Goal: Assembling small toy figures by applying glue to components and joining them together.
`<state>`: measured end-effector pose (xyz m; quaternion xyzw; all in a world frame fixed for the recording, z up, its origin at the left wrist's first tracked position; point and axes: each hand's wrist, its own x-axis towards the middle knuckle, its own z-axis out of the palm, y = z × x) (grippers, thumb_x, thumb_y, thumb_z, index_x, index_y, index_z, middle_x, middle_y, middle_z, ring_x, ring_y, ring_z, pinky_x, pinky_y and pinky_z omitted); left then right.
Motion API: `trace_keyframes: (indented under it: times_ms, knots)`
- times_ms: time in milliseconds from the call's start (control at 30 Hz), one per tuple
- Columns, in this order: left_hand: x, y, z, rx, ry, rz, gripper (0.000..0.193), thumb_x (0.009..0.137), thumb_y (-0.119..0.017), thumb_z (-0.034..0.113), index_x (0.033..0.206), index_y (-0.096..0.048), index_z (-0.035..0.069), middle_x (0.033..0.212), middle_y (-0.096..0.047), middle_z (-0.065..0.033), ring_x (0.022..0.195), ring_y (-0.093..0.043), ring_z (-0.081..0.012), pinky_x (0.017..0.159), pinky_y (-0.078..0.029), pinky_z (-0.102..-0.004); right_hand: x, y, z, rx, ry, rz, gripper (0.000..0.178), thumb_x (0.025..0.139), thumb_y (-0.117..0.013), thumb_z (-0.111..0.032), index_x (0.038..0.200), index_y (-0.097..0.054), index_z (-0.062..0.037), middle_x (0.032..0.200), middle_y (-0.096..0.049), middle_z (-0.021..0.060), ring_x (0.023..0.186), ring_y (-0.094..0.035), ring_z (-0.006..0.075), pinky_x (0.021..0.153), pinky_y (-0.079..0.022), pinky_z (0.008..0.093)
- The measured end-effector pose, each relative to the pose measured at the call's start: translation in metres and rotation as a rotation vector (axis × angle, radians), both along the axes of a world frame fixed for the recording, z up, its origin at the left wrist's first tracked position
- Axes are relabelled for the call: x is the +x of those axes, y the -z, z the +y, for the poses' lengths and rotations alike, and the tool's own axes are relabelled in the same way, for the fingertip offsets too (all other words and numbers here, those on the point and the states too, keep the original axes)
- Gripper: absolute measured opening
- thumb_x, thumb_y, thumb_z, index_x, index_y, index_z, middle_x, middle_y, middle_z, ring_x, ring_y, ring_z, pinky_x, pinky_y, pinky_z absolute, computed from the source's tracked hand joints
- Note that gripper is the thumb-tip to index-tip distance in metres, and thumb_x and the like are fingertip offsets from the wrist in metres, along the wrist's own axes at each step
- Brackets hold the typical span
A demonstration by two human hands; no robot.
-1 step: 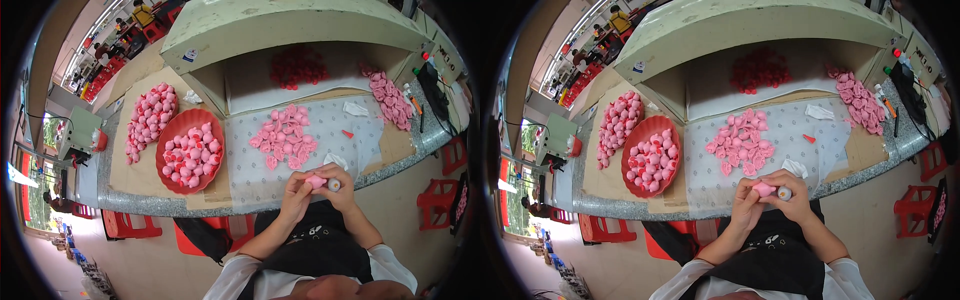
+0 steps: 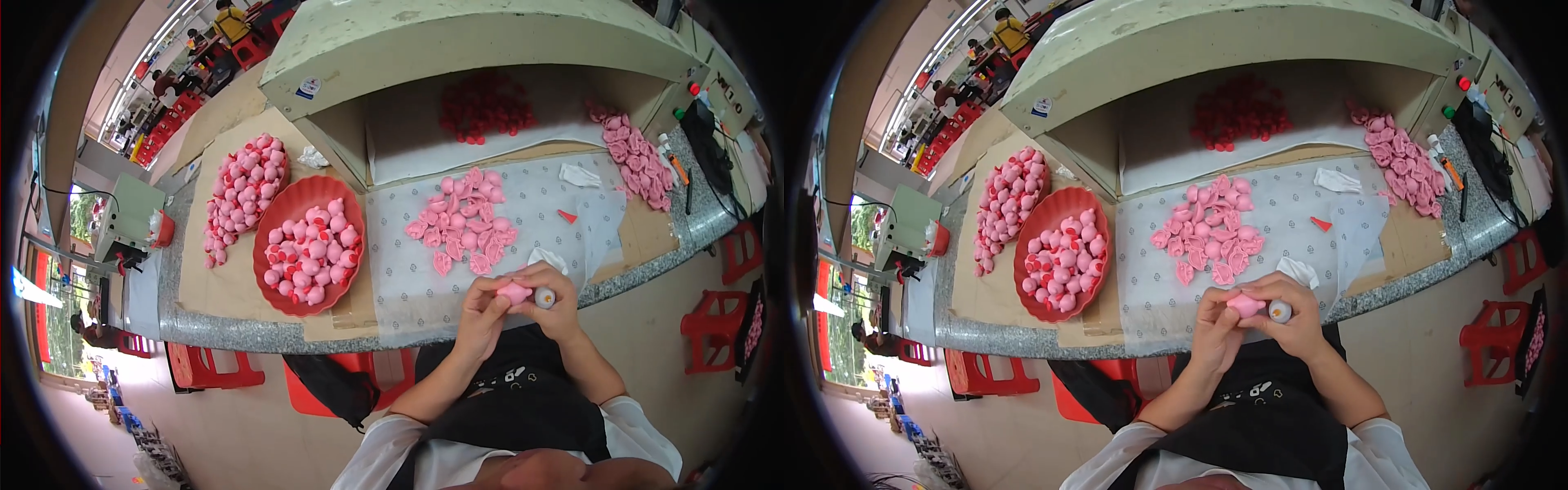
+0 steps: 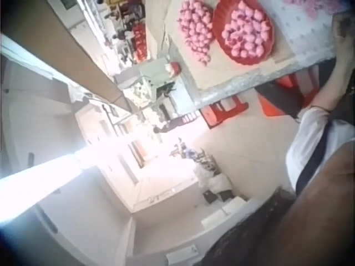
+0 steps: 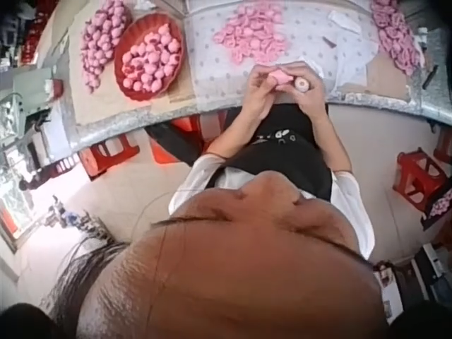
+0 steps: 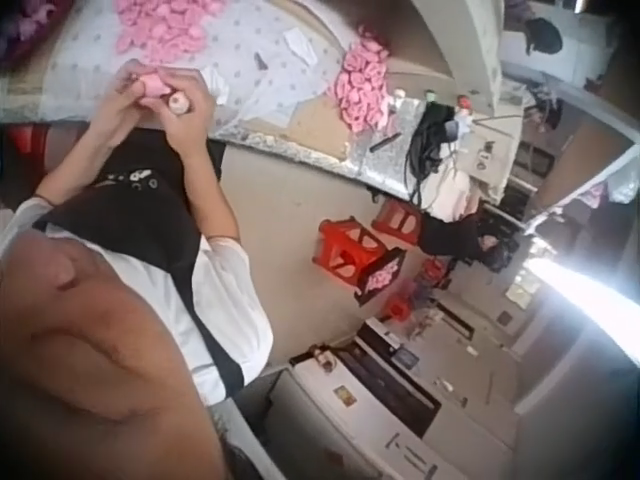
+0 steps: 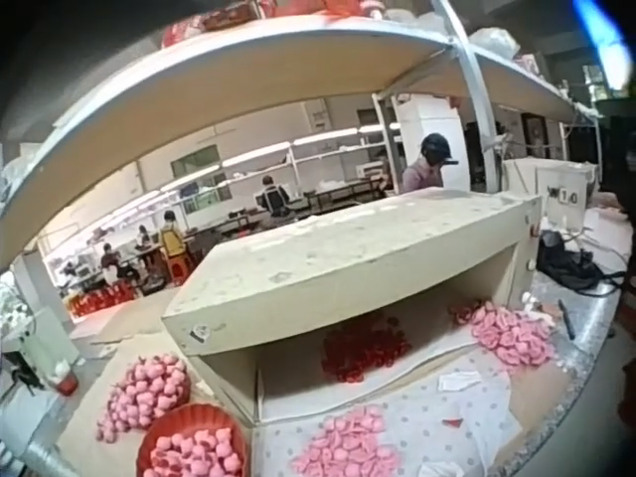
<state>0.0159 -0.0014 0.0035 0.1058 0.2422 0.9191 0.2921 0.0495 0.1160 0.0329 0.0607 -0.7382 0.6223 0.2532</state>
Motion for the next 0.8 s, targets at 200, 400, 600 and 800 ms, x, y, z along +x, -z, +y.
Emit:
trace_keyframes:
  times_ms: [200,400,600,800]
  knots:
    - [-0.018,-0.009,-0.001,0.001,-0.059,0.042,0.019,0.079,-0.054,0.012,0.095,-0.048,0.005,0.097,-0.052,-0.0074,0.093,-0.049,-0.0159,0.080,-0.040,-0.0286,-0.018,-0.016,-0.004,0.138,0.038,0.086,0.032,0.057,-0.072,-0.009,0.085,-0.058,-0.0024,0.084,-0.059,0.0109,0.077,-0.057,0.0208,0.065,-0.044,0.0276]
    - [-0.028,-0.028,-0.013,-0.210,-0.016,0.154,0.030,0.075,-0.057,0.006,0.102,-0.044,0.004,0.096,-0.051,-0.0064,0.094,-0.049,-0.0152,0.082,-0.037,-0.0276,-0.018,-0.026,-0.005,0.156,0.054,-0.010,0.033,0.056,-0.070,-0.005,0.086,-0.056,-0.0030,0.084,-0.059,0.0101,0.075,-0.057,0.0208,0.065,-0.045,0.0276]
    - [-0.058,-0.055,-0.036,-0.510,-0.088,0.568,0.048,0.073,-0.058,0.003,0.115,-0.036,0.002,0.094,-0.050,-0.0065,0.093,-0.048,-0.0144,0.082,-0.036,-0.0264,-0.027,-0.047,0.007,0.258,-0.053,0.035,0.030,0.058,-0.066,-0.001,0.086,-0.056,-0.0018,0.092,-0.057,0.0105,0.072,-0.052,0.0164,0.064,-0.040,0.0240]
    - [-0.129,-0.160,-0.064,-0.365,-0.853,0.569,0.043,0.079,-0.053,0.010,0.117,-0.036,0.000,0.089,-0.055,-0.0071,0.082,-0.053,-0.0117,0.072,-0.041,-0.0237,-0.018,-0.043,0.032,-0.017,0.040,0.003,0.027,0.060,-0.061,0.004,0.085,-0.056,-0.0002,0.090,-0.054,0.0079,0.055,-0.040,0.0051,0.055,-0.034,0.0173]
